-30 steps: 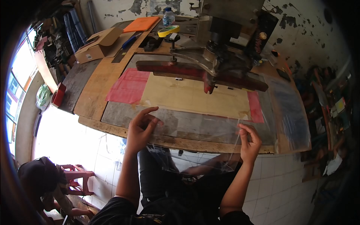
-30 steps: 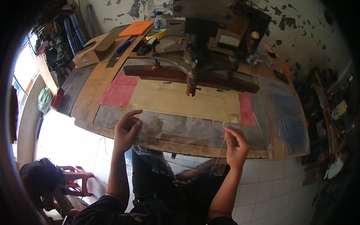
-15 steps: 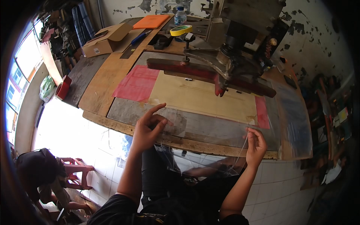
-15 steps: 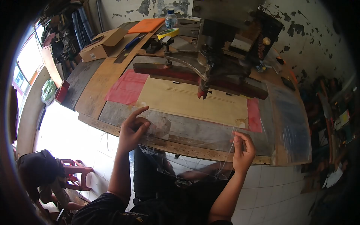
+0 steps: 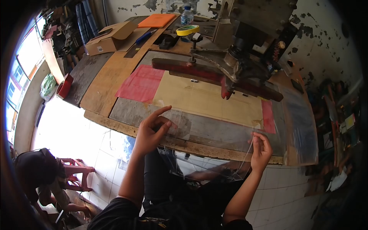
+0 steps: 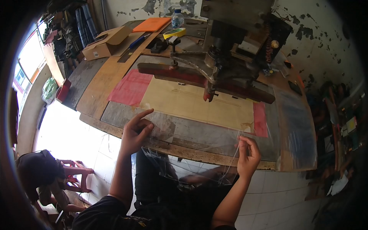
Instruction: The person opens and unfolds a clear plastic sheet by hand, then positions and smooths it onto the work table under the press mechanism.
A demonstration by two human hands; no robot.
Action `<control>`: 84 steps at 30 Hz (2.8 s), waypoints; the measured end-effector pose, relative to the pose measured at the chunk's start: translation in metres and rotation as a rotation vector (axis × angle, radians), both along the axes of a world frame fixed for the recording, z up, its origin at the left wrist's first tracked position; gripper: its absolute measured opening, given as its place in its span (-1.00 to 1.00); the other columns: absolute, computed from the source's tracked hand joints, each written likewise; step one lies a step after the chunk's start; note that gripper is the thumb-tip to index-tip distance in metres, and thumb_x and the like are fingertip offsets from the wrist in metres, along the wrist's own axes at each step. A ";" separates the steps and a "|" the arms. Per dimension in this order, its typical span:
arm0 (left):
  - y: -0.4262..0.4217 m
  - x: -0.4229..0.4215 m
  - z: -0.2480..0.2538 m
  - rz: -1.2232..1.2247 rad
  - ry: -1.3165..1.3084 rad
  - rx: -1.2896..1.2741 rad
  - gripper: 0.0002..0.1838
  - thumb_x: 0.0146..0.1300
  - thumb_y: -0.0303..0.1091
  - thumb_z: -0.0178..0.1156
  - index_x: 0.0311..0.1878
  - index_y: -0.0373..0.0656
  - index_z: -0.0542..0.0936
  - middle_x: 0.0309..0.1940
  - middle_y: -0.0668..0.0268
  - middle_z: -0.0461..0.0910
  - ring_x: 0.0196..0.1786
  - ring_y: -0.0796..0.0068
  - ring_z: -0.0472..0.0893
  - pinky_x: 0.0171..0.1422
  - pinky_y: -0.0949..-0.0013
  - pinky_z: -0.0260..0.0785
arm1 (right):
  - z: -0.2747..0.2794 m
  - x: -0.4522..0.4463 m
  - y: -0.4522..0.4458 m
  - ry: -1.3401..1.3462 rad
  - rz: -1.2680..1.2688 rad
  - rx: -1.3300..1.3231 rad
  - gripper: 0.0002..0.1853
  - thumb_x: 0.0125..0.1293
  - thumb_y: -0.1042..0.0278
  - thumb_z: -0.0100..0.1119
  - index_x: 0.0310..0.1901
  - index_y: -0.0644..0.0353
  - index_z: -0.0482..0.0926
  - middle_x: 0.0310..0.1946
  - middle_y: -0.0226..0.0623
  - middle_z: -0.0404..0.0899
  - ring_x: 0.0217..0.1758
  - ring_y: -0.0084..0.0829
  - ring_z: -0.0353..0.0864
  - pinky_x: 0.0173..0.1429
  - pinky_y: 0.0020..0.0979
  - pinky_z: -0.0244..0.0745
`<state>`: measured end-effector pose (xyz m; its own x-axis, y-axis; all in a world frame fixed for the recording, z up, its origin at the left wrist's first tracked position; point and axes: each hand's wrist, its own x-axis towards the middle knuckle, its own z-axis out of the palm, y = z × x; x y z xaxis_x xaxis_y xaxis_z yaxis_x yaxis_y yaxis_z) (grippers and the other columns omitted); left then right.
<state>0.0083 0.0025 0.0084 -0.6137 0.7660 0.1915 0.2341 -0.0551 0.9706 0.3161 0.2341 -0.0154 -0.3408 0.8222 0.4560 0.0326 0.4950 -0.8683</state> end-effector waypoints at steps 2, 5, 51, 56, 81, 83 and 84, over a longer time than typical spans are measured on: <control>0.001 0.000 -0.002 0.010 0.015 0.011 -0.47 0.51 -0.45 0.28 0.50 -0.22 0.51 -0.22 0.39 0.81 -0.20 0.76 0.60 -0.01 0.56 0.44 | -0.001 0.001 0.000 0.004 0.000 0.000 -0.85 0.59 0.46 0.25 0.02 0.36 0.71 -0.08 -0.24 0.77 -0.11 -0.49 0.72 0.02 -0.40 0.65; 0.002 0.001 0.000 0.017 0.032 -0.006 -0.47 0.51 -0.45 0.27 0.50 -0.22 0.51 -0.22 0.40 0.81 -0.22 0.77 0.58 -0.02 0.56 0.43 | 0.000 0.002 0.000 0.014 0.012 -0.017 -0.85 0.59 0.47 0.25 0.02 0.36 0.70 -0.07 -0.23 0.76 -0.08 -0.48 0.72 0.02 -0.38 0.69; 0.004 0.000 -0.002 0.000 0.029 0.010 -0.45 0.50 -0.48 0.27 0.52 -0.27 0.48 -0.23 0.39 0.80 -0.24 0.79 0.56 -0.07 0.60 0.39 | 0.004 0.002 -0.001 0.000 0.024 -0.041 -0.87 0.56 0.49 0.28 0.01 0.34 0.70 -0.11 -0.24 0.78 -0.14 -0.49 0.73 0.03 -0.43 0.64; 0.003 0.001 0.002 0.000 -0.007 -0.012 -0.43 0.46 -0.45 0.31 0.51 -0.28 0.50 -0.27 0.42 0.72 -0.16 0.72 0.62 0.04 0.56 0.41 | 0.006 0.001 -0.002 -0.015 0.021 -0.035 -0.87 0.56 0.49 0.28 0.01 0.34 0.70 -0.12 -0.24 0.78 -0.15 -0.50 0.72 0.02 -0.42 0.63; 0.002 0.001 0.002 0.006 0.034 -0.037 -0.43 0.48 -0.42 0.32 0.51 -0.29 0.49 -0.27 0.40 0.75 -0.15 0.73 0.63 0.02 0.56 0.42 | 0.000 0.000 -0.001 0.015 0.015 -0.033 -0.87 0.58 0.47 0.26 0.01 0.35 0.69 -0.11 -0.23 0.77 -0.09 -0.48 0.72 0.02 -0.39 0.67; 0.002 0.001 0.001 0.003 0.043 -0.010 -0.43 0.48 -0.42 0.32 0.51 -0.29 0.49 -0.27 0.40 0.75 -0.16 0.74 0.63 0.00 0.57 0.42 | 0.000 0.001 -0.001 0.024 0.013 -0.042 -0.87 0.57 0.47 0.26 0.01 0.35 0.69 -0.12 -0.24 0.77 -0.10 -0.49 0.72 0.02 -0.40 0.66; 0.002 0.001 0.001 0.003 0.043 -0.012 -0.43 0.48 -0.42 0.32 0.51 -0.29 0.49 -0.27 0.40 0.75 -0.16 0.74 0.63 0.00 0.57 0.42 | 0.000 0.001 -0.001 0.015 0.014 -0.038 -0.87 0.57 0.47 0.27 0.01 0.34 0.69 -0.12 -0.25 0.77 -0.11 -0.49 0.72 0.02 -0.40 0.66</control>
<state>0.0092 0.0050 0.0094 -0.6076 0.7664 0.2084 0.2754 -0.0429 0.9604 0.3174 0.2335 -0.0155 -0.3460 0.8341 0.4295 0.0131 0.4621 -0.8868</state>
